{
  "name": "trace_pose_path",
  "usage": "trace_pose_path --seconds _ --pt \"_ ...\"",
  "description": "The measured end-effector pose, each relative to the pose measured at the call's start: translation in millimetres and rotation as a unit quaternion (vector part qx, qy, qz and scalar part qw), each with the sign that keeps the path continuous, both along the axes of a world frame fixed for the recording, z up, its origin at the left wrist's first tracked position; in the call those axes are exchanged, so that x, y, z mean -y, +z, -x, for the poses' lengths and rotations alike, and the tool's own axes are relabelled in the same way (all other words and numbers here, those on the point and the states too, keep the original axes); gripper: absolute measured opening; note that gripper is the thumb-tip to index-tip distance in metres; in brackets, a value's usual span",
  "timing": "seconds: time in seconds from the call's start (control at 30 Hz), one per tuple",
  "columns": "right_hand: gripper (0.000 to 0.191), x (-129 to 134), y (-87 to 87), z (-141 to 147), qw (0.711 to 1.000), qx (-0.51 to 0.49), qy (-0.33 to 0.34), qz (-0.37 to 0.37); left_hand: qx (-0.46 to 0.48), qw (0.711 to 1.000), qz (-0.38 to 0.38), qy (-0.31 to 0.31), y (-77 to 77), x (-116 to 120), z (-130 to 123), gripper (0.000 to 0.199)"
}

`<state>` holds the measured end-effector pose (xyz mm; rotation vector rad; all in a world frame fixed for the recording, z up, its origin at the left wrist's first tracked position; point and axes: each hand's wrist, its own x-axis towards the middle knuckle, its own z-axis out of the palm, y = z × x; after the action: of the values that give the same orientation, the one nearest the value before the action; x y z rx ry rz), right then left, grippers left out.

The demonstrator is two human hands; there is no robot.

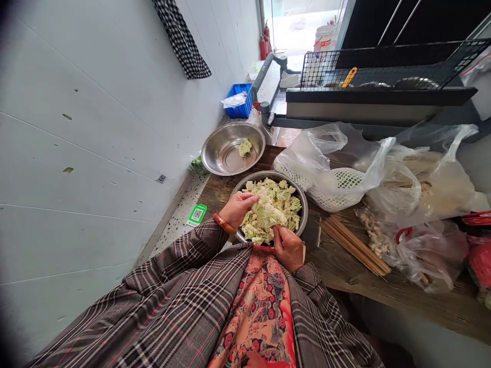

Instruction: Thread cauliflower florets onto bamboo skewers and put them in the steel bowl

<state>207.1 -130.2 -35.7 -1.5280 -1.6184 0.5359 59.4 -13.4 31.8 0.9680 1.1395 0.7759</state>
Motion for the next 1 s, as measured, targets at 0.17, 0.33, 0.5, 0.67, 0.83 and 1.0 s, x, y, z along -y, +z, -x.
trace_pose_path --seconds 0.17,0.33,0.5,0.67,0.83,1.0 --pt "0.030 -1.6 -0.6 1.5 1.000 0.004 -0.004 0.001 0.016 0.999 0.034 0.010 -1.7 4.2 -2.4 0.027" --pt "0.035 -6.0 -2.7 3.3 0.997 -0.052 -0.005 0.049 0.023 0.997 0.065 0.018 -3.2 4.1 -3.6 0.027" --pt "0.036 -15.2 0.4 4.2 0.970 -0.201 0.031 0.134 0.048 0.992 0.113 -0.008 6.1 -12.5 3.5 0.031" --pt "0.037 -26.0 9.9 6.8 0.958 -0.250 0.031 0.138 0.103 0.984 0.142 -0.002 10.0 -21.8 6.5 0.039" --pt "0.036 -32.0 16.4 12.2 0.954 -0.242 0.070 0.160 0.103 0.990 0.089 0.037 1.1 -19.0 7.2 0.035" --pt "0.040 -29.7 9.7 16.0 0.925 -0.307 0.081 0.208 0.096 0.987 0.095 0.089 1.0 -21.0 17.5 0.034"
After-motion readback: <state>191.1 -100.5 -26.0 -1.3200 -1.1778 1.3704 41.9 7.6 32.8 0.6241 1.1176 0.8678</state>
